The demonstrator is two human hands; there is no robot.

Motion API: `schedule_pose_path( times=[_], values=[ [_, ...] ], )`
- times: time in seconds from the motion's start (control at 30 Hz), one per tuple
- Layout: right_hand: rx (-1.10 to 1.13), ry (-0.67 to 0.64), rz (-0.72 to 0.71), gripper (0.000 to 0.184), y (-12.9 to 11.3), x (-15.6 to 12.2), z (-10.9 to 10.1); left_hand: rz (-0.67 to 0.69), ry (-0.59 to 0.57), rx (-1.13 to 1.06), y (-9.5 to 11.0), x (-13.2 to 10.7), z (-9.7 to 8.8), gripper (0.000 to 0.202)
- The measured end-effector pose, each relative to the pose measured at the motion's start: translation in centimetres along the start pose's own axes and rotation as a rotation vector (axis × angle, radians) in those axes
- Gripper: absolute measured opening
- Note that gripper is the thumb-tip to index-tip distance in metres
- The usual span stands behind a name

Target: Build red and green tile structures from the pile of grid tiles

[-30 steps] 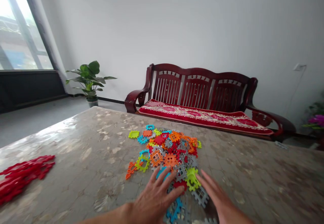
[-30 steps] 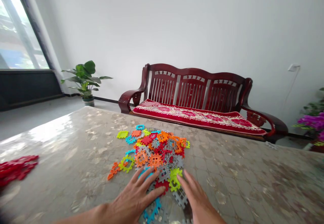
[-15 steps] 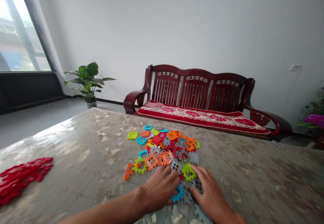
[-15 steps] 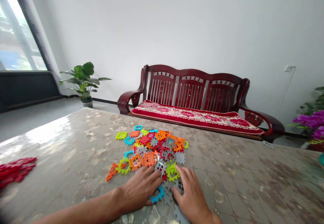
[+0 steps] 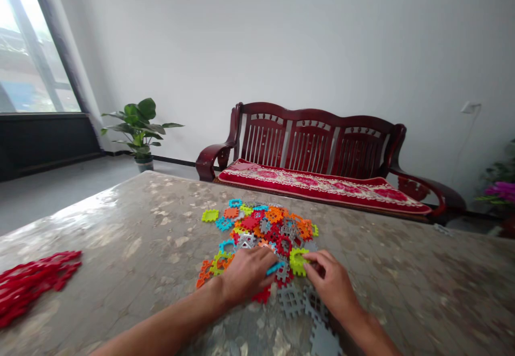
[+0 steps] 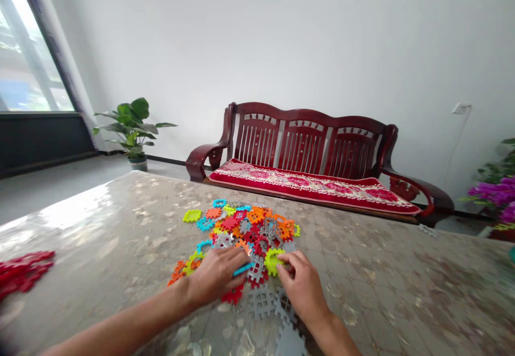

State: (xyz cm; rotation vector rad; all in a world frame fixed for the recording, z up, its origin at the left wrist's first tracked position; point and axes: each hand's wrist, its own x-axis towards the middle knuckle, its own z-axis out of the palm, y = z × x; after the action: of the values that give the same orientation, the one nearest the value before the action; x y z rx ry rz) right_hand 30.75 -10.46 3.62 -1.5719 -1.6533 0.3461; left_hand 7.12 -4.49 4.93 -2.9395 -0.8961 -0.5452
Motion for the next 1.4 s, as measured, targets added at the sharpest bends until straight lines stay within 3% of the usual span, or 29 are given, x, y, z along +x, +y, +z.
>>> schedule_pose_path(
  times=[0.13,0.23,0.37,0.47,0.6,0.7,0.77,0.87,1.1,1.27,1.4],
  values=[
    [0.223,0.048,0.080,0.035,-1.0,2.9,1.0,-0.272,0.103,0.013,-3.1,1.4,-2.3,0.020],
    [0.274,-0.052,0.153,0.056,-1.4,3.5,0.5,-0.447,0.165,0.044,-5.2,1.4,-3.3,0.032],
    [0.093,-0.328,0.076,0.092,-0.6,0.1,-2.4,-0.469,0.191,0.031,-6.1,-1.7,-3.0,0.059],
    [-0.084,-0.526,0.020,0.110,0.9,-3.7,-4.1,-0.432,0.123,0.039,-4.9,-5.0,-2.0,0.066],
    [-0.211,-0.602,0.002,0.094,2.0,-6.4,-4.0,-0.300,-0.003,0.064,-1.8,-7.3,-0.8,0.078],
    [-0.284,-0.561,0.031,0.088,1.3,-6.0,-3.5,-0.262,-0.074,0.056,-0.2,-7.2,-0.5,0.088],
    [-0.314,-0.532,0.046,0.080,0.5,-5.3,-3.5,-0.278,-0.082,0.071,0.1,-7.1,-0.5,0.083],
    [-0.349,-0.545,0.073,0.073,-0.5,-4.6,-3.8,-0.355,-0.101,0.105,-0.4,-7.8,-0.5,0.074],
    [-0.368,-0.650,0.117,0.101,-1.0,-4.5,-2.2,-0.543,-0.141,0.125,-1.4,-10.8,1.0,0.066],
    [-0.338,-0.619,0.062,0.083,-2.2,-4.3,-0.6,-0.467,-0.075,0.055,-2.5,-10.5,1.2,0.057],
    [-0.253,-0.520,0.013,0.065,-2.6,-4.5,-0.5,-0.327,0.075,-0.064,-4.0,-10.1,0.4,0.046]
  ],
)
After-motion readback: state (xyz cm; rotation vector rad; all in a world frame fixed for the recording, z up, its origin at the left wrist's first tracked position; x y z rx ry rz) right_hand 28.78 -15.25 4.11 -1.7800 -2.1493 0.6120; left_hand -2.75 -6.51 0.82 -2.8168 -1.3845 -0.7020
